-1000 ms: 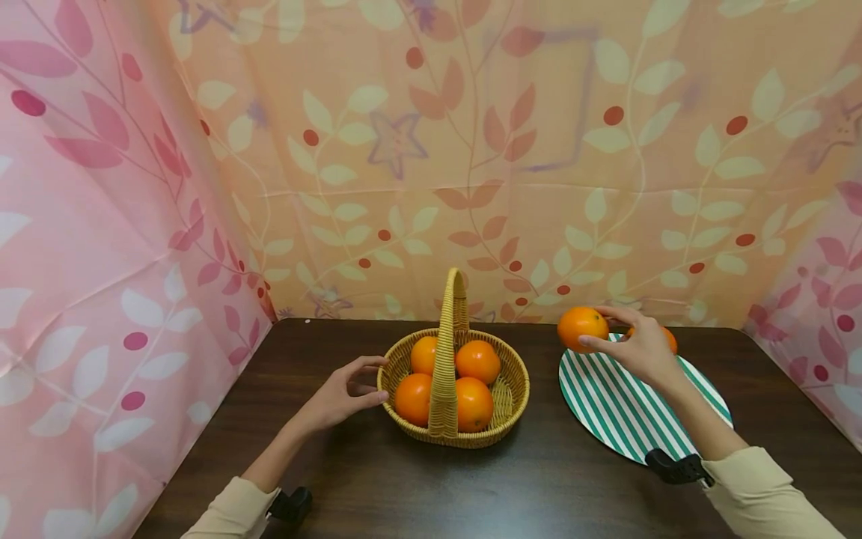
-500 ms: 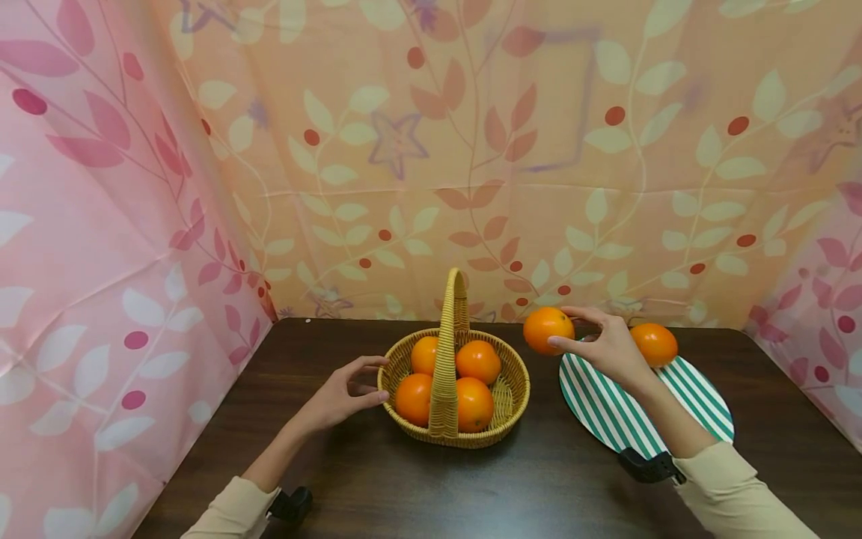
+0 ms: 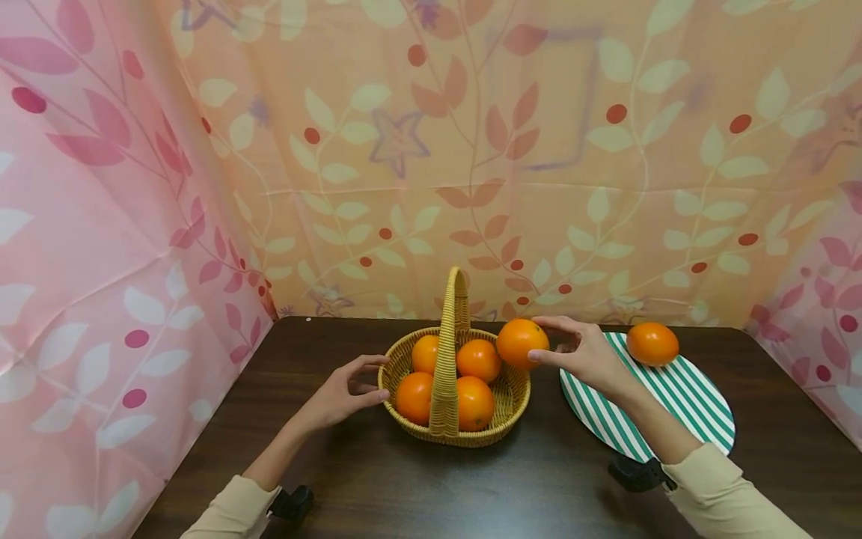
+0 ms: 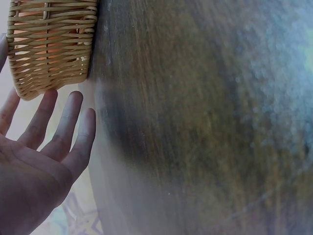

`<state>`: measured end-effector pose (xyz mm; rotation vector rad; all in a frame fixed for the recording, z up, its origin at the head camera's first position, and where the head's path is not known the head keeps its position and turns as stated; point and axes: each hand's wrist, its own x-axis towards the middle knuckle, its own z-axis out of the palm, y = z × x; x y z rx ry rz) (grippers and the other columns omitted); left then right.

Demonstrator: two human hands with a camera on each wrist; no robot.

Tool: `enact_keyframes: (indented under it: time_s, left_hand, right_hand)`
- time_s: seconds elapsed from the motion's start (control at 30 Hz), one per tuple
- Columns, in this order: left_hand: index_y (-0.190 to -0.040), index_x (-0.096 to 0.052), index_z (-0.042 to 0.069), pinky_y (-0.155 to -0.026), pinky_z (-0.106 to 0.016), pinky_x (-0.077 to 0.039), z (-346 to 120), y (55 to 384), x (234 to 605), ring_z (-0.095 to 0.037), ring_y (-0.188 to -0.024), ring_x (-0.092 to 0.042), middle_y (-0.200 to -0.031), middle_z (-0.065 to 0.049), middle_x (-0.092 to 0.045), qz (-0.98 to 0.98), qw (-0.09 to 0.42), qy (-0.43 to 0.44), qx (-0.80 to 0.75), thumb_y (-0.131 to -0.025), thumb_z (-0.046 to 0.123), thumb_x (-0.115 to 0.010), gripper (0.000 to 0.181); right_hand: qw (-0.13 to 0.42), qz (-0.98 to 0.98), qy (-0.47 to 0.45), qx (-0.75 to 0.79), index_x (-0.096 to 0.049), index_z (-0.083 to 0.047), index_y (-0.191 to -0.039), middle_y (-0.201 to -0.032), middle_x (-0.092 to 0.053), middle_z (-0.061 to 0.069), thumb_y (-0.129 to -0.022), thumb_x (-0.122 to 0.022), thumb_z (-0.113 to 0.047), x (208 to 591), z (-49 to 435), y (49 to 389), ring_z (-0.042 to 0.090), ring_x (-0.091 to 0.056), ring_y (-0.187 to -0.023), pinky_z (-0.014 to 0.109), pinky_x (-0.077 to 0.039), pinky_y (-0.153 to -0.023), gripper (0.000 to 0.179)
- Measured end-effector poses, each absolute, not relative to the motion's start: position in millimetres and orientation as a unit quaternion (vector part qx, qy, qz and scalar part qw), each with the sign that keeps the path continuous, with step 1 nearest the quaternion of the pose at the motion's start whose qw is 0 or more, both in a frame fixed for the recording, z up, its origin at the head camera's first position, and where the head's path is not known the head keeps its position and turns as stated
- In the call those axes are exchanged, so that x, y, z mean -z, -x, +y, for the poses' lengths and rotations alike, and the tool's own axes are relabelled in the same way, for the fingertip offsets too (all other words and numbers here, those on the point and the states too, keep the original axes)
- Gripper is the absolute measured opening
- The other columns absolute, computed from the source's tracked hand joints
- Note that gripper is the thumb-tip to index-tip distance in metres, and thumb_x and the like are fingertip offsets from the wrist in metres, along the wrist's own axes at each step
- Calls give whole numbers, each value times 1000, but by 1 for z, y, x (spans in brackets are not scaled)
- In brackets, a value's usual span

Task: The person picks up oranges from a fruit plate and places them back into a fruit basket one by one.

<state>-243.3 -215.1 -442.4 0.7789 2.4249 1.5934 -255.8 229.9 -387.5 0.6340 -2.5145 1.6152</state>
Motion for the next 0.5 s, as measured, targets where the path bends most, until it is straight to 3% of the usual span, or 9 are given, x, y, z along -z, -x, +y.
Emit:
enact_keyframes:
  time_s: [0.33, 0.5]
  left_hand:
    - [-147, -48, 4, -88, -37, -57, -216, 243, 443, -41, -108, -66, -141, -28, -49, 802, 71, -261, -532, -97, 14, -72, 56]
    - [-147, -48, 4, -88, -37, -57, -216, 244, 444, -42, -108, -66, -141, -29, -48, 801, 72, -261, -534, -97, 14, -72, 56]
  right_hand:
    - [41, -816, -248, -520, -67, -12, -132, -121, -64, 6, -86, -85, -16, 397, 218, 247, 27, -55, -63, 29, -47, -52, 50]
    - [48, -813, -275, -510, -67, -14, -132, -124, -63, 4, -85, -85, -14, 402, 213, 245, 27, -56, -66, 30, -49, -54, 50]
